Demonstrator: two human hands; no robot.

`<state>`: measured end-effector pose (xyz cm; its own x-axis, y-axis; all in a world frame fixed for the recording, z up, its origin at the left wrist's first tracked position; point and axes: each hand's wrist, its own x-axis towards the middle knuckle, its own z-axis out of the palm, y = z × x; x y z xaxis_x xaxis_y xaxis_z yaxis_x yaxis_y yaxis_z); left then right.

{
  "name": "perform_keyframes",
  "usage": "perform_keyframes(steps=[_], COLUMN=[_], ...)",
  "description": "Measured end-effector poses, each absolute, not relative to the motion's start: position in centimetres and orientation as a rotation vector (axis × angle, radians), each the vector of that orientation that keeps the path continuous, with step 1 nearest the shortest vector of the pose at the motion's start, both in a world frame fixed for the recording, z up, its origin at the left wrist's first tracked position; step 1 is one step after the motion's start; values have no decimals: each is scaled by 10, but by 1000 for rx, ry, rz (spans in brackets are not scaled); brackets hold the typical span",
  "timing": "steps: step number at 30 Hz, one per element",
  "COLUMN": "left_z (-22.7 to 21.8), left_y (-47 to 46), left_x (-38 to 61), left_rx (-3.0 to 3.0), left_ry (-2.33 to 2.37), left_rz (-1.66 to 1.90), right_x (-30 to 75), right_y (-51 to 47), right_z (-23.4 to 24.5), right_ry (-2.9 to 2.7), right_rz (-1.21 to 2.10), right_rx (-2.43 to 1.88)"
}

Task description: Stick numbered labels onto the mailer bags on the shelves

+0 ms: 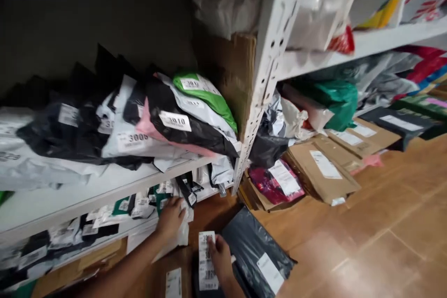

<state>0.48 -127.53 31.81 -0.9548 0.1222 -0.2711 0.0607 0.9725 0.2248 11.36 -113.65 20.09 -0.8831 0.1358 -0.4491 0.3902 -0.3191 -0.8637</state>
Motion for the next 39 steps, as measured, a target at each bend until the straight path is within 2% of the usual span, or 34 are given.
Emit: perform_keyframes(steps=[6,10,13,15,17,20,24,29,33,39], left_z=[250,219,217,220,225,237,250,247,250,267], left_y=[-1267,-1278,-1289,-1291,-1291,-1290,-1289,-1277,-1270,-1282], left_x=[-27,-47,-58,-61,-62,-65,-77,-96,-105,-130], left_rx=[298,384,548,543,503,438,303,-42,-36,-58], left_ry=[3012,3027,3002,2998,3031,3207,3470,3402,3447,3436], left_rz=[-201,-187,-139,-95,-19,30,-288,-160,-206,-449], right_x=[68,29,3,-6,-6,9,38,39,21,4], right_y=[-1140,-1127,-1132,-1147,-1167,-1201,-1235,-1249,-1243,-1232], right_z=[138,117,112,111,111,108,85,57,71,76], right_ry=[1774,1913,2030,2043,2082,2289,2752,3174,3121,2996], right_rz=[-2366,-2169,-2013,-1929,-1922,-1988,-1980,-2046,-2197,-2203], right_rx=[141,-379,-882,-1059,-1002,-623,-357,-401,-592,-862])
